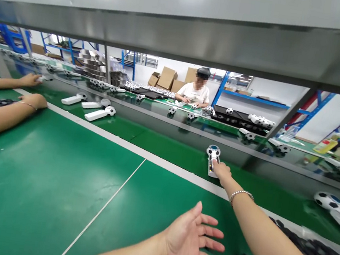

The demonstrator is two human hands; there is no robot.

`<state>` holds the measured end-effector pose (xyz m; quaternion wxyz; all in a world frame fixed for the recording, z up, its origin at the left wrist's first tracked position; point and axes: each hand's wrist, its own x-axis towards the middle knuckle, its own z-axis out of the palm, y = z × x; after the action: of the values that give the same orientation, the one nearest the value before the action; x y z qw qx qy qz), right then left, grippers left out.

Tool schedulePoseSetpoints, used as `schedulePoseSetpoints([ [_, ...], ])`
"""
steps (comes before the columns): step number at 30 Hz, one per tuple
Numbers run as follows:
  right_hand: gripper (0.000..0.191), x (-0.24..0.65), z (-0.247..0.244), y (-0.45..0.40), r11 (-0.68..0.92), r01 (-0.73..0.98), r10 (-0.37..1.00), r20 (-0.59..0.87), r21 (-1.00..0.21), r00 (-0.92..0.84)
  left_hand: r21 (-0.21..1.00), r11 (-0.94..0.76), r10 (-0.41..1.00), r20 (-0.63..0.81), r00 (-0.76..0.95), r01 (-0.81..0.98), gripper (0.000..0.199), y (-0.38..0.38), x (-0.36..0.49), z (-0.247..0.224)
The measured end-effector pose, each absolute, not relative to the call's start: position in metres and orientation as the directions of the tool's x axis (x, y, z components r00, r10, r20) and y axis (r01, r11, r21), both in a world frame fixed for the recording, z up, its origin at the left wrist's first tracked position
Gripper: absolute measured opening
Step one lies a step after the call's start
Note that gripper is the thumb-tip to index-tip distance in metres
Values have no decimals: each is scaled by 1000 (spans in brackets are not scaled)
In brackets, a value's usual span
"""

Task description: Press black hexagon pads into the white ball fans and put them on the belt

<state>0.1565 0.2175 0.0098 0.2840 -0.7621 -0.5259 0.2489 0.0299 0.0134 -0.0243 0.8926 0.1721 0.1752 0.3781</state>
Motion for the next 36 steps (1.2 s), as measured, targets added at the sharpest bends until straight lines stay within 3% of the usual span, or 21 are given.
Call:
schedulePoseSetpoints([
  [5,42,179,27,134,-3,749,986,121,-663,112,489,646,736,-194,649,-586,57,12,27,-17],
  [8,44,212,27,37,375,690,926,276,-619,-256,527,633,731,-168,661,-566,53,12,24,-13],
  [9,43,226,25,2,419,698,908,291,-581,-303,541,626,731,-157,664,-561,51,12,22,-12],
  [11,41,257,17,-64,414,761,908,283,-500,-308,570,609,730,-132,670,-551,48,12,19,-9],
  [15,40,311,-9,-159,267,858,943,301,-440,-140,616,588,735,-137,664,-525,46,14,13,-6],
  [21,27,332,-31,-195,108,874,860,485,-474,157,750,474,826,-198,527,-461,51,16,13,-2],
  [29,14,322,-30,-191,163,895,780,609,-416,141,871,244,944,-112,311,-427,42,11,22,-6],
  [36,14,323,-33,-191,165,911,751,646,-379,133,872,207,967,-112,231,-444,36,7,22,-7],
])
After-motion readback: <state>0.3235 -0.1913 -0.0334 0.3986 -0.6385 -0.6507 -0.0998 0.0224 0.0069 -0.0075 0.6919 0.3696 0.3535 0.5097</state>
